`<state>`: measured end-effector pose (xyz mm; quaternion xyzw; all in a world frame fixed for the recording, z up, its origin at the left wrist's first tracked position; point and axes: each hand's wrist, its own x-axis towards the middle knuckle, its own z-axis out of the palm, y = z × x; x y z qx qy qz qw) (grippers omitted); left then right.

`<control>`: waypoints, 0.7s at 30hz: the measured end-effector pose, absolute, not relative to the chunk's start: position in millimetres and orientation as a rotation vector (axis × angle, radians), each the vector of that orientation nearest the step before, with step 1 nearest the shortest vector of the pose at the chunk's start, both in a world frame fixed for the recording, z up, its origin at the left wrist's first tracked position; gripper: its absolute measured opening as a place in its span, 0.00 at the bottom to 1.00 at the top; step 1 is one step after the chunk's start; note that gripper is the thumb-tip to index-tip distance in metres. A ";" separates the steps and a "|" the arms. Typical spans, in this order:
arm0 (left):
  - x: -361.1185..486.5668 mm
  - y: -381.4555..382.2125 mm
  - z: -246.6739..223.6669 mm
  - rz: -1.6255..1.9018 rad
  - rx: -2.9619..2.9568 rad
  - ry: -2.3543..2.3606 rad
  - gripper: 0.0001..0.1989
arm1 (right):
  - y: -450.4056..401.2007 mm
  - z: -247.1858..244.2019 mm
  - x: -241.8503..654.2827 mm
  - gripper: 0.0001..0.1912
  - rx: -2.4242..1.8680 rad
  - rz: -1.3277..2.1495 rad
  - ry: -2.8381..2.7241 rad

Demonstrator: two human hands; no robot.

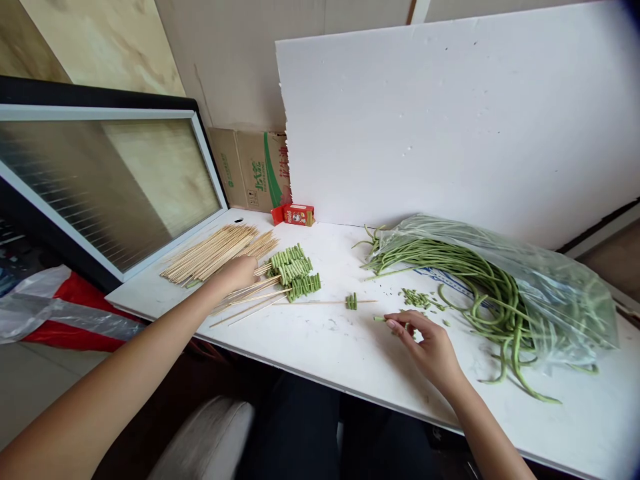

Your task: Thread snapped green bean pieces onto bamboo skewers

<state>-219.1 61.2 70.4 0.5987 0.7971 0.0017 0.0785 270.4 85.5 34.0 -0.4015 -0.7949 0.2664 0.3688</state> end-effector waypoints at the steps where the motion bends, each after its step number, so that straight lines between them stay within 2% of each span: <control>1: -219.6 60.7 70.3 -0.010 1.803 2.389 0.17 | 85.7 33.3 270.6 0.19 -1.034 0.687 -2.043; 13: -236.4 54.4 63.7 -0.104 1.817 2.193 0.23 | 86.3 31.2 272.6 0.19 -1.066 0.728 -2.038; 21: -240.6 52.4 61.8 0.020 1.747 2.167 0.24 | 87.1 25.3 274.3 0.19 -1.105 0.737 -2.035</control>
